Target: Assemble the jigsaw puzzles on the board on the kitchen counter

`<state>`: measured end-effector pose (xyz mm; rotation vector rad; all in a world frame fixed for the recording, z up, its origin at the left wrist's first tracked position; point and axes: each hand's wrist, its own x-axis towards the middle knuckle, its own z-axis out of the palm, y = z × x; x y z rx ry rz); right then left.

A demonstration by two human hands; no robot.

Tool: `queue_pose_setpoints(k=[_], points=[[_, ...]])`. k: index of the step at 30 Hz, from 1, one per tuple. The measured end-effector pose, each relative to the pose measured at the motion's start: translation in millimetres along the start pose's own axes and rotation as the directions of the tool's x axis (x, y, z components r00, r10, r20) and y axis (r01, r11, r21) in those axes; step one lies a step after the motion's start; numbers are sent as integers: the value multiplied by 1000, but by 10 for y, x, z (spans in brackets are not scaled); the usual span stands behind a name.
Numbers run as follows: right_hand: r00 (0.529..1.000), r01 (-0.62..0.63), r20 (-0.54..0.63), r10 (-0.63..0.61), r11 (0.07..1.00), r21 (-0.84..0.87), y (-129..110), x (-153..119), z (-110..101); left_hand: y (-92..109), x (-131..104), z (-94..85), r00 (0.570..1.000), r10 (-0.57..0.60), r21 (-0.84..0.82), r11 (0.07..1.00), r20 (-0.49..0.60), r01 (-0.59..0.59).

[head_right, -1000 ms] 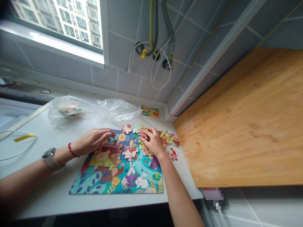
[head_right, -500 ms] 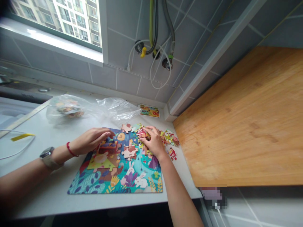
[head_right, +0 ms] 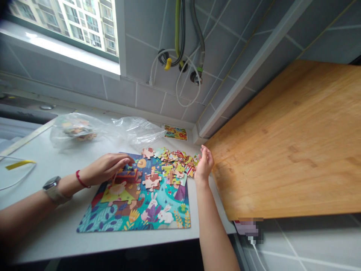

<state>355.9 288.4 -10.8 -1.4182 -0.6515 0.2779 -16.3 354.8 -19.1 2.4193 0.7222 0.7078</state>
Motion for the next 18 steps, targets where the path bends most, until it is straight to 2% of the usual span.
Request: queue_pose_setpoints(k=[3,8,13,15,17,18], points=[[994,-49,-90,57,994,94,-39,56,-43,-13,-1,9,1000,0,-6,1000,-6,0],[972,-91,-200,120,985,150,-79,149,-123,-30,-6,28,1000,-1,-19,1000,-4,1],[952,-200,-190,241,957,212,-55,146,-125,-38,-7,45,1000,8,-12,1000,-8,-8],[944,-279,-100,314,922,269,-68,137,-136,-41,-5,51,1000,12,-17,1000,-12,-12],[907,-419,129,400,835,355,-107,125,-161,-44,-4,55,1000,13,-23,1000,-17,-13],[867,-496,275,416,779,385,-134,115,-176,-45,-2,56,1000,12,-25,1000,-18,-12]])
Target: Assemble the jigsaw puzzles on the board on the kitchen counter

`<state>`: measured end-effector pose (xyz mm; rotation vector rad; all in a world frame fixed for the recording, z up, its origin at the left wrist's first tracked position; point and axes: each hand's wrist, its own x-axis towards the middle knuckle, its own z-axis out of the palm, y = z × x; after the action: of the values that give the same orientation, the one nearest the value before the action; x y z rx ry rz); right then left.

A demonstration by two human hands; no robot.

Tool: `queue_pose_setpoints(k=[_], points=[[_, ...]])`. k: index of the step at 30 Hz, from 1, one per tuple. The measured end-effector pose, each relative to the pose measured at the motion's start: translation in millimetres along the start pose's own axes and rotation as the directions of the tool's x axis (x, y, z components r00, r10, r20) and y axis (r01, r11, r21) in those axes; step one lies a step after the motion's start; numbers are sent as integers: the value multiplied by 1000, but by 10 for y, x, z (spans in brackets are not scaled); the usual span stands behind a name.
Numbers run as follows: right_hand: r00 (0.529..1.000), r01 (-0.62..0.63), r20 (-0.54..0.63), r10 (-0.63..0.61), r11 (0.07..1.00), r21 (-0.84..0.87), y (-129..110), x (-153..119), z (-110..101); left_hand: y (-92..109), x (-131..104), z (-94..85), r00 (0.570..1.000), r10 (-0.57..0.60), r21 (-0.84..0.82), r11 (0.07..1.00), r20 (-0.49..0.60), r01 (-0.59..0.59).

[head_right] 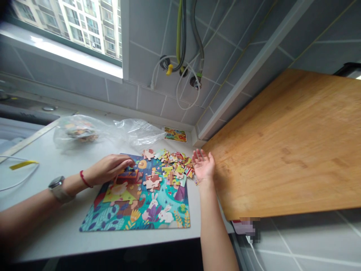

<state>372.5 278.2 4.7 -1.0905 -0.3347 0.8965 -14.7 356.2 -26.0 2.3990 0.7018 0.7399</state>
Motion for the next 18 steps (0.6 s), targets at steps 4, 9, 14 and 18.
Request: queue_pose_setpoints(k=[4,9,14,18], points=[[926,-105,370,79,993,51,-72,-118,37,-10,6,-5,1000,-2,3,1000,17,2],[929,29,368,-36,999,27,-145,-273,73,-32,12,-9,999,-8,14,1000,37,7],[956,215,269,-114,898,-385,-263,-462,-191,-34,17,-1,998,-21,29,999,65,19],[926,376,346,-151,268,-887,-298,-558,-611,-18,21,-1,998,-4,16,1000,55,3]])
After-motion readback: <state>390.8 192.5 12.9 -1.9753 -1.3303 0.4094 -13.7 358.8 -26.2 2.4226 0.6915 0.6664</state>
